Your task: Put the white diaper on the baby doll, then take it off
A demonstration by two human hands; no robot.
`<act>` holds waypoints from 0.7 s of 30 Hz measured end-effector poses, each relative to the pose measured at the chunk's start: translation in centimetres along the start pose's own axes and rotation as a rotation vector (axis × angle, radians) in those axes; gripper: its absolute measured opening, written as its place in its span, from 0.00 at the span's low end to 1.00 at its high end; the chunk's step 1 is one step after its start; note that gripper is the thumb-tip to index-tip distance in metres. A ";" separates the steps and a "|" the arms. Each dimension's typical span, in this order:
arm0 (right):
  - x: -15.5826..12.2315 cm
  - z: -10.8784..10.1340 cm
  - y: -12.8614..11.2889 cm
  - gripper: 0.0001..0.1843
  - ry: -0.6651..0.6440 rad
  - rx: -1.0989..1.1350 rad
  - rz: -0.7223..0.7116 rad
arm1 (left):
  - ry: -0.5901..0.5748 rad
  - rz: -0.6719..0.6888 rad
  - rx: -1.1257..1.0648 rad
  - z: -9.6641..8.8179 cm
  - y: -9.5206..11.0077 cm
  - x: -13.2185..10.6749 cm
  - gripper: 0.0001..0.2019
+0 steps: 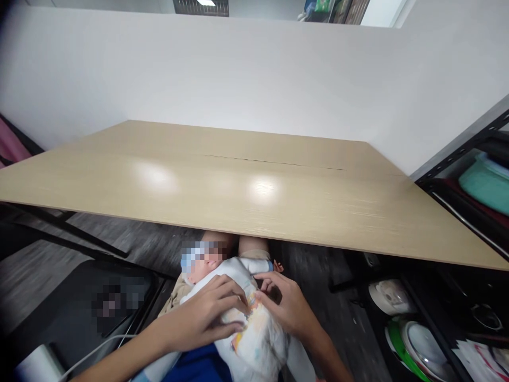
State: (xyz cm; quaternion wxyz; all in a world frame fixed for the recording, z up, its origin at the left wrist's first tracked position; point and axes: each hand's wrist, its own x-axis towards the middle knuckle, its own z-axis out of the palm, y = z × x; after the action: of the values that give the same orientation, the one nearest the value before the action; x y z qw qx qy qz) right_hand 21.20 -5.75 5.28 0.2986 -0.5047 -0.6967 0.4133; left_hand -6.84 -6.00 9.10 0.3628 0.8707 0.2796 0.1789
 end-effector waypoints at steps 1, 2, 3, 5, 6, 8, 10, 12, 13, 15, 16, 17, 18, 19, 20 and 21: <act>0.0 0.1 0.1 0.18 -0.005 0.018 0.015 | 0.010 -0.001 -0.012 0.0 -0.1 -0.1 0.12; 0.0 0.1 0.1 0.17 -0.013 0.036 0.030 | 0.022 -0.005 -0.025 0.1 -0.1 -0.2 0.11; 0.1 0.2 0.1 0.17 -0.024 0.053 0.044 | 0.036 -0.012 -0.036 0.2 -0.1 -0.3 0.09; 0.3 0.3 0.1 0.17 -0.047 0.078 0.062 | 0.058 -0.027 -0.051 0.6 0.0 -0.3 0.07; 0.4 0.4 0.2 0.17 -0.052 0.086 0.066 | 0.062 -0.032 -0.049 0.8 0.0 -0.3 0.06; 0.8 0.3 0.8 0.17 -0.028 0.097 0.074 | 0.070 -0.041 -0.034 0.8 0.1 -0.5 0.06; 1.3 0.0 1.9 0.18 0.043 0.097 0.097 | 0.078 -0.054 -0.052 0.3 0.3 -1.0 0.06; 1.8 -0.4 3.1 0.20 0.142 0.078 0.131 | 0.067 -0.075 -0.122 -0.7 0.5 -2.1 0.07; 2.1 -0.6 3.6 0.20 0.191 0.060 0.144 | 0.041 -0.089 -0.164 -1.3 0.7 -2.8 0.06; 2.4 -0.6 3.8 0.19 0.258 0.010 0.145 | -0.047 -0.110 -0.221 -2.4 0.9 -4.2 0.05; 2.4 -0.4 3.3 0.18 0.264 -0.019 0.123 | -0.097 -0.118 -0.240 -2.9 1.0 -4.8 0.04; 2.4 -0.1 2.5 0.17 0.246 -0.043 0.084 | -0.140 -0.121 -0.255 -3.1 1.1 -5.3 0.04; 2.3 0.3 1.4 0.15 0.199 -0.061 0.031 | -0.170 -0.115 -0.268 -3.2 1.0 -5.5 0.04; 2.2 0.7 0.0 0.14 0.129 -0.074 -0.031 | -0.187 -0.095 -0.281 -3.2 1.0 -5.4 0.04; 2.0 1.0 -1.4 0.14 0.038 -0.084 -0.095 | -0.195 -0.067 -0.287 -3.1 0.9 -5.1 0.05; 1.7 1.3 -2.8 0.13 -0.064 -0.100 -0.152 | -0.198 -0.030 -0.285 -2.8 0.8 -4.4 0.06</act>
State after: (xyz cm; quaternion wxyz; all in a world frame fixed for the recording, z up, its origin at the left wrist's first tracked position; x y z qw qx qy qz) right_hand 18.31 -4.88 7.14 0.2814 -0.4511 -0.7620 0.3698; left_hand -11.49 -7.66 11.08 0.5109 0.8196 0.2274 0.1244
